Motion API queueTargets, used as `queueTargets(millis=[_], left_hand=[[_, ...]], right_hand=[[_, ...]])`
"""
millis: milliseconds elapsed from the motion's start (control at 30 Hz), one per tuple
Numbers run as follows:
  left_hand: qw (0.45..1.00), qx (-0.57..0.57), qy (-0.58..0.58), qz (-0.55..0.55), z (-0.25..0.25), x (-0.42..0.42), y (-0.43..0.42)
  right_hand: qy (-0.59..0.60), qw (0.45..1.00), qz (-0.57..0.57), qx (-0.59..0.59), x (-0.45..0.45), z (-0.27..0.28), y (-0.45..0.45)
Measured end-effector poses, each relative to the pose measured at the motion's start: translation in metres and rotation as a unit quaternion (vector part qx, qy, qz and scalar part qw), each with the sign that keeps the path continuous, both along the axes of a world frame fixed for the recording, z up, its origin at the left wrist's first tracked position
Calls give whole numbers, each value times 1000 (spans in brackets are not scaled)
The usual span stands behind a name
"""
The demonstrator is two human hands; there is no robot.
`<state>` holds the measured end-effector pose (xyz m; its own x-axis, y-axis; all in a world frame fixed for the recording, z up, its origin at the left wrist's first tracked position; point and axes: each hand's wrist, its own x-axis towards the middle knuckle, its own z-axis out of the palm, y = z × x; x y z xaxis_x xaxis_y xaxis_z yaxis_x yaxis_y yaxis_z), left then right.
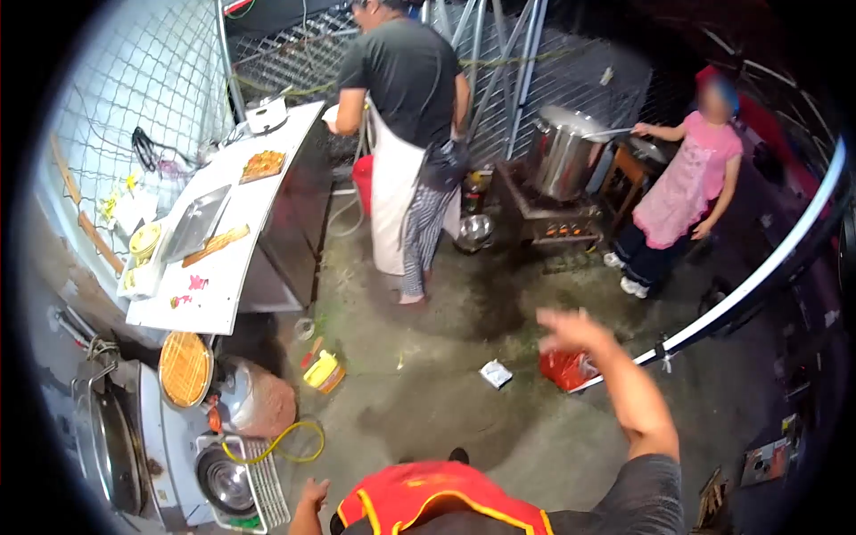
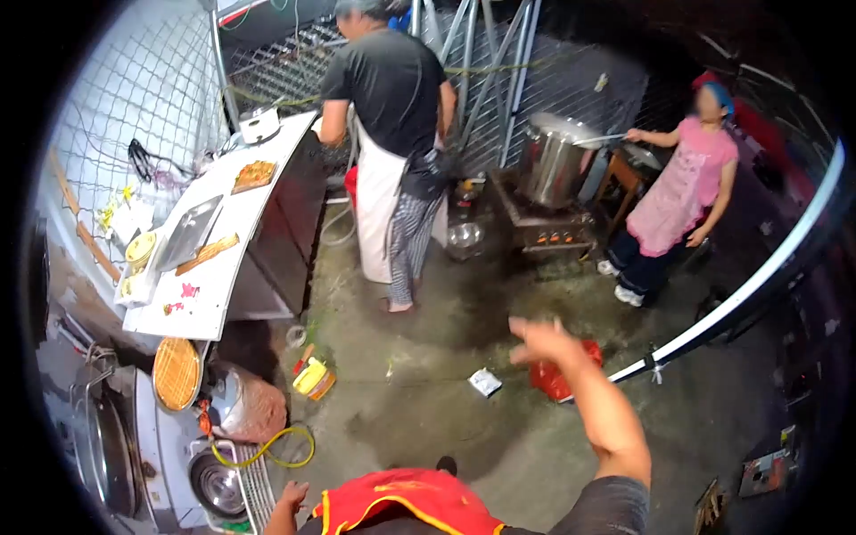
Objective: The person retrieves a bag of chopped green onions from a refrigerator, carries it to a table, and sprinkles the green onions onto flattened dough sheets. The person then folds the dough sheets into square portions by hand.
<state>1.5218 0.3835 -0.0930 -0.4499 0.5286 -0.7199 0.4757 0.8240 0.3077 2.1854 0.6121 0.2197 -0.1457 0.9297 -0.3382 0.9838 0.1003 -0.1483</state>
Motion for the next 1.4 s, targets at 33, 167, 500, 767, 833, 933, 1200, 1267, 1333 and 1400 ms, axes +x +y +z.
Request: queueTargets(millis=[33,167,500,767,833,933,1200,1267,1333,1400], left_hand=[[997,-58,-30,32,26,14,9],[995,-5,-84,52,-26,13,43],[974,96,-203,-21,-46,109,196],[949,99,-202,-222,6,265,265],[935,118,-196,-271,-5,304,279],[927,118,-168,-315,-3,369,300],[842,204,-143,-478,64,534,339],[837,193,-137,-493,75,535,358],[852,185,-138,-470,84,523,372],[905,177,-113,-370,96,503,374]], right_hand=[[95,989,-18,109,2,18,22],[74,929,-154,327,61,75,61],[199,970,-140,17,63,-56,-14],[129,981,-128,-71,138,-81,8],[145,986,-78,-7,181,-104,9],[121,988,-91,-13,242,-123,10],[192,974,-41,116,304,-153,55],[184,951,-3,247,263,-91,90],[187,925,4,330,245,-50,118],[248,903,-48,347,253,-46,134]])
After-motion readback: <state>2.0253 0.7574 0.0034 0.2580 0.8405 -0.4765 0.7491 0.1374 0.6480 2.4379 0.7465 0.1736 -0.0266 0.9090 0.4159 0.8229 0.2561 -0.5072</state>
